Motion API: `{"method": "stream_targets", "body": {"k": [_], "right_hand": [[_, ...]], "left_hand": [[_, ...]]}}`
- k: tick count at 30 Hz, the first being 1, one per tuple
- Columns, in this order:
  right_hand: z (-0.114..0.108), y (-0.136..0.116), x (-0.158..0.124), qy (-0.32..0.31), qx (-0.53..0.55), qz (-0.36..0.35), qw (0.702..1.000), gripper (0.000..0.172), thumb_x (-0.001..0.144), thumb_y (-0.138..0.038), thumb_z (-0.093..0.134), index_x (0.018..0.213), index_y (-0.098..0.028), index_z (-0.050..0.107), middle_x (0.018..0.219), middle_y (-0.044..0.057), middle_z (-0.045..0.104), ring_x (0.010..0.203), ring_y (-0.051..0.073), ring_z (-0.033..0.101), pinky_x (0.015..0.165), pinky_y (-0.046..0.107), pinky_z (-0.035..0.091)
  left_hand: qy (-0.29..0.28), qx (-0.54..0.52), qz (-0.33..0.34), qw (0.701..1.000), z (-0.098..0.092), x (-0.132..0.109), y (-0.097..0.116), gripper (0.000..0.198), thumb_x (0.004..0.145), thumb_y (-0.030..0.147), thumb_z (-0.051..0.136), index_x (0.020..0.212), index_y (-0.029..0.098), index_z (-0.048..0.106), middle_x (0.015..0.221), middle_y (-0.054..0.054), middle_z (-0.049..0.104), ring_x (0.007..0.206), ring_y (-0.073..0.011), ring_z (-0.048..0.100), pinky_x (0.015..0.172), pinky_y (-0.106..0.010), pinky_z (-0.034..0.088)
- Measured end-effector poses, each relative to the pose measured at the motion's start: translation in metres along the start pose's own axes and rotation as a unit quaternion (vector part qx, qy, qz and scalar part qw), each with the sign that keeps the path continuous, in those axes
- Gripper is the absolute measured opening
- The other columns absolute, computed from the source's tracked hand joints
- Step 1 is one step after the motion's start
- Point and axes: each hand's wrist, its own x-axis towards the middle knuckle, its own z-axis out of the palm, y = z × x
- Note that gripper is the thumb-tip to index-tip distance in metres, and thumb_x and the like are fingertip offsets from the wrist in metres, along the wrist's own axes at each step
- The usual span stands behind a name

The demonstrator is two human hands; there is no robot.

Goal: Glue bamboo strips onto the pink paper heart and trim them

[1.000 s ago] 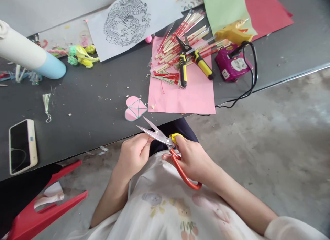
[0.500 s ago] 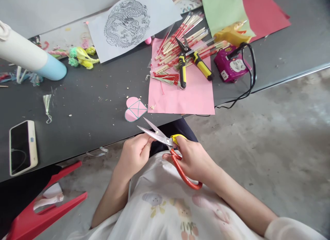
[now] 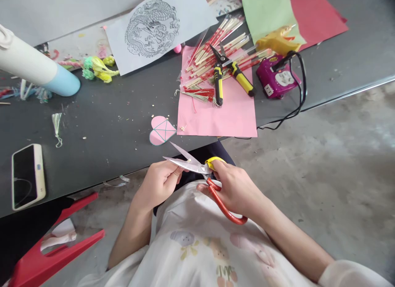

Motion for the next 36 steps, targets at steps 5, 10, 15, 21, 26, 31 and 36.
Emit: {"method": "stream_targets", "body": {"k": [5,10,15,21,26,31,36], "right_hand": [[0.002,-0.001,0.001,0.005,0.026,0.024,0.999,0.041,0.089,-0.061,0.048,0.082,-0.022,0.039,0.072,0.001,0.056,0.056,0.014,0.045,0.055,0.026,0.032],[0.002,-0.001,0.000,-0.002,0.017,0.044,0.999,0.039,0.087,-0.059,0.050,0.078,-0.022,0.038,0.068,0.000,0.054,0.052,0.012,0.041,0.053,0.025,0.030],[0.000,-0.003,0.000,-0.006,0.002,0.061,0.998,0.038,0.087,-0.057,0.051,0.076,-0.022,0.040,0.067,0.000,0.055,0.051,0.013,0.044,0.052,0.026,0.030],[0.002,-0.006,0.004,0.003,0.013,0.072,0.997,0.042,0.087,-0.061,0.054,0.076,-0.022,0.044,0.068,0.000,0.055,0.054,0.014,0.049,0.053,0.025,0.029],[0.001,-0.009,0.005,-0.022,0.030,0.072,0.997,0.042,0.088,-0.061,0.054,0.084,-0.021,0.045,0.076,0.002,0.057,0.059,0.015,0.051,0.056,0.026,0.033],[0.002,-0.005,0.003,-0.013,0.030,0.014,0.999,0.043,0.088,-0.062,0.055,0.088,-0.021,0.041,0.079,0.003,0.057,0.065,0.018,0.054,0.057,0.027,0.037],[0.002,-0.003,0.001,-0.019,0.034,-0.014,0.999,0.044,0.091,-0.064,0.047,0.083,-0.023,0.035,0.079,0.004,0.056,0.068,0.019,0.053,0.060,0.030,0.041]], "left_hand": [[0.004,-0.013,-0.018,1.000,0.003,0.001,0.002,0.040,0.095,0.021,0.045,0.056,0.018,0.048,0.053,0.004,0.053,0.050,-0.0067,0.048,0.053,-0.018,0.037],[0.010,-0.026,-0.017,0.999,0.004,0.002,0.003,0.041,0.096,0.024,0.045,0.056,0.018,0.048,0.050,0.004,0.052,0.047,-0.0072,0.045,0.050,-0.019,0.036],[0.032,0.019,0.001,0.999,0.008,0.001,0.003,0.039,0.096,0.023,0.045,0.057,0.019,0.049,0.050,0.004,0.053,0.046,-0.0073,0.046,0.048,-0.020,0.036],[0.188,0.248,0.084,0.947,0.028,-0.004,-0.001,0.015,0.094,0.017,0.050,0.089,0.017,0.064,0.075,-0.003,0.069,0.067,-0.0128,0.063,0.067,-0.023,0.045],[0.223,0.276,0.127,0.926,0.032,-0.005,-0.004,0.017,0.093,0.009,0.049,0.094,0.017,0.064,0.072,-0.002,0.067,0.066,-0.0128,0.061,0.069,-0.023,0.045],[0.200,0.226,0.122,0.945,0.025,-0.004,0.001,0.021,0.090,0.006,0.048,0.079,0.019,0.061,0.065,0.001,0.065,0.060,-0.0100,0.060,0.062,-0.020,0.044],[0.164,0.197,0.114,0.960,0.019,-0.005,0.004,0.022,0.088,0.005,0.049,0.082,0.019,0.064,0.073,0.001,0.070,0.066,-0.0096,0.066,0.065,-0.018,0.047]]}}
